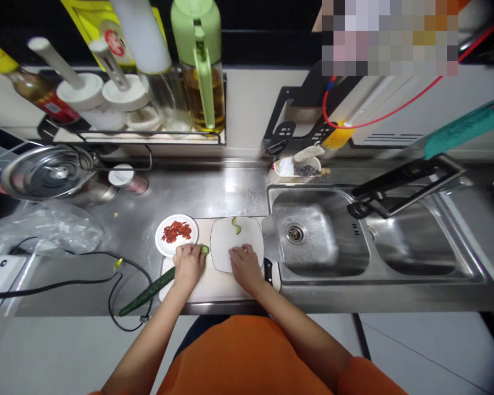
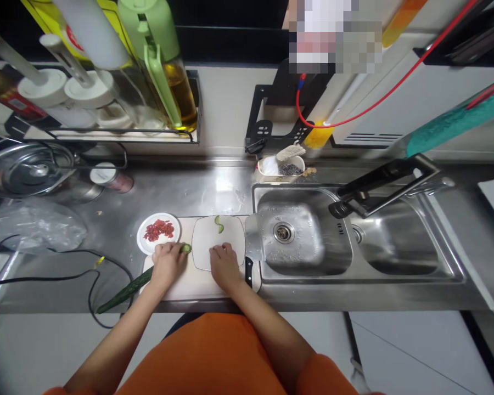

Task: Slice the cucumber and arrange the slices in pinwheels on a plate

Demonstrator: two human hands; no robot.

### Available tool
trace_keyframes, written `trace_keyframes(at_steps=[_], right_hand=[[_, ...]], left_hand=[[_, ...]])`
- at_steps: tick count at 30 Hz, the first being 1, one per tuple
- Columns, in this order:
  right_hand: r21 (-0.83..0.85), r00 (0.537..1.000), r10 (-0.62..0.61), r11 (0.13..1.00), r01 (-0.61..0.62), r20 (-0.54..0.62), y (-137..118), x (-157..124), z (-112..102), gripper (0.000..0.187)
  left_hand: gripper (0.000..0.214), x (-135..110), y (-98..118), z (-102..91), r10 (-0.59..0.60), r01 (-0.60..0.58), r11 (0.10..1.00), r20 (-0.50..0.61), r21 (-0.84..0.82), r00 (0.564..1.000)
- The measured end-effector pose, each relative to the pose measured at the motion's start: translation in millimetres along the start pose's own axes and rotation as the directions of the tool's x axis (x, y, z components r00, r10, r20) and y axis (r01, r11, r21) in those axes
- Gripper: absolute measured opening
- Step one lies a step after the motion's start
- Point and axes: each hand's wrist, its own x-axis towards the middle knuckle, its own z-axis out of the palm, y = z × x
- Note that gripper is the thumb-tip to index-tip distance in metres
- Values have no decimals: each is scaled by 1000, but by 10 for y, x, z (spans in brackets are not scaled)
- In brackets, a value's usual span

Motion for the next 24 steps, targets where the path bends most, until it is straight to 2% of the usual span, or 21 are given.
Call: trace_keyframes(at_steps=[4,9,12,15,17,20,24], right_hand=[[26,1000,-26,999,26,3,-68,51,3,28],[51,999,-33,998,32,12,-120,83,-10,27],[87,1000,-16,996,14,25,-134,107,-30,26],[159,999,-4,987,-3,41,-139,159,-43,22],[235,999,-11,972,1,41,-144,207,-44,21],[373,1000,3,928,-11,24,-157,290,-47,20],[551,988,122,820,-155,96,-158,394,-105,11]], left_hand=[[30,3,18,2,-26,26,999,9,37,1000],[26,2,42,-13,-80,80,997,-12,-5,997],[15,22,16,-21,-93,91,991,-17,-96,996],[10,43,-40,-34,-88,92,957,28,-274,996],[13,51,-69,-51,-92,124,893,94,-434,991],[20,59,-62,-86,-104,196,746,180,-636,978],[30,99,39,-137,-99,302,519,294,-800,951]])
